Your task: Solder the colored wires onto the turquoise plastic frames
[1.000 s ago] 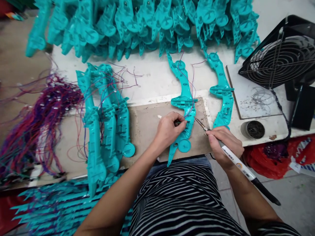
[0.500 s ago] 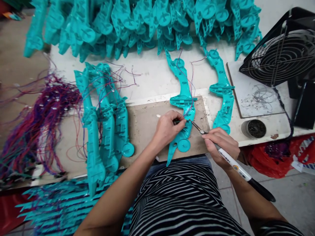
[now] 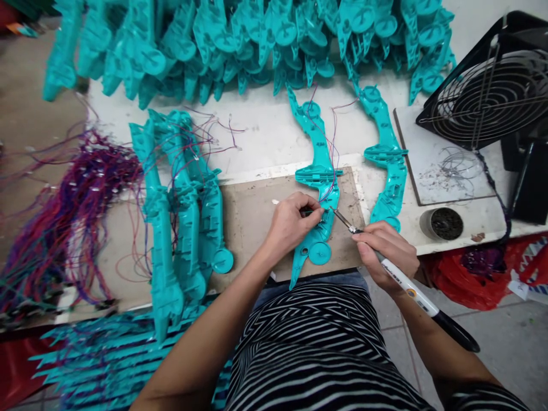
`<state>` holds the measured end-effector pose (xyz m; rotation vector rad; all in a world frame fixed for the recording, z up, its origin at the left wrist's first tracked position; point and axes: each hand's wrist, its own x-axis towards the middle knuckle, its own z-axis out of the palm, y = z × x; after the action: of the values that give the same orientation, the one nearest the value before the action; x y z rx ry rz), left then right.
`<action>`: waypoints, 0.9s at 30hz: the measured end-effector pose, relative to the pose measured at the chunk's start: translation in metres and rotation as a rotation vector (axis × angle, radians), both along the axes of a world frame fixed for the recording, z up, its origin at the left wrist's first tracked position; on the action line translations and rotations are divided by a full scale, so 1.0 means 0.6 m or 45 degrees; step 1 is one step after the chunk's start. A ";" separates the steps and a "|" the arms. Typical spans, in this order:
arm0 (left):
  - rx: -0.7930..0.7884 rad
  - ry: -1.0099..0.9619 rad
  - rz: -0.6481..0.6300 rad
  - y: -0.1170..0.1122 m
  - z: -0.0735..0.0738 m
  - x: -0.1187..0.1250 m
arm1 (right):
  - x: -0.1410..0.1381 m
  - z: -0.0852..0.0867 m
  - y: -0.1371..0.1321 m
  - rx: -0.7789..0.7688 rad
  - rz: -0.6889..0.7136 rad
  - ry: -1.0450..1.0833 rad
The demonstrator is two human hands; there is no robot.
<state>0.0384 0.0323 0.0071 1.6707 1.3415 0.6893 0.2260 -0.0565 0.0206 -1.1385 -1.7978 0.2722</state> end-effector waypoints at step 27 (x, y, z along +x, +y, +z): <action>0.015 -0.057 -0.028 0.001 0.000 -0.001 | 0.007 0.001 0.000 -0.006 0.021 0.027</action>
<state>0.0379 0.0329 0.0068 1.6677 1.2882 0.7190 0.2304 -0.0568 0.0215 -1.1206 -1.7893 0.2972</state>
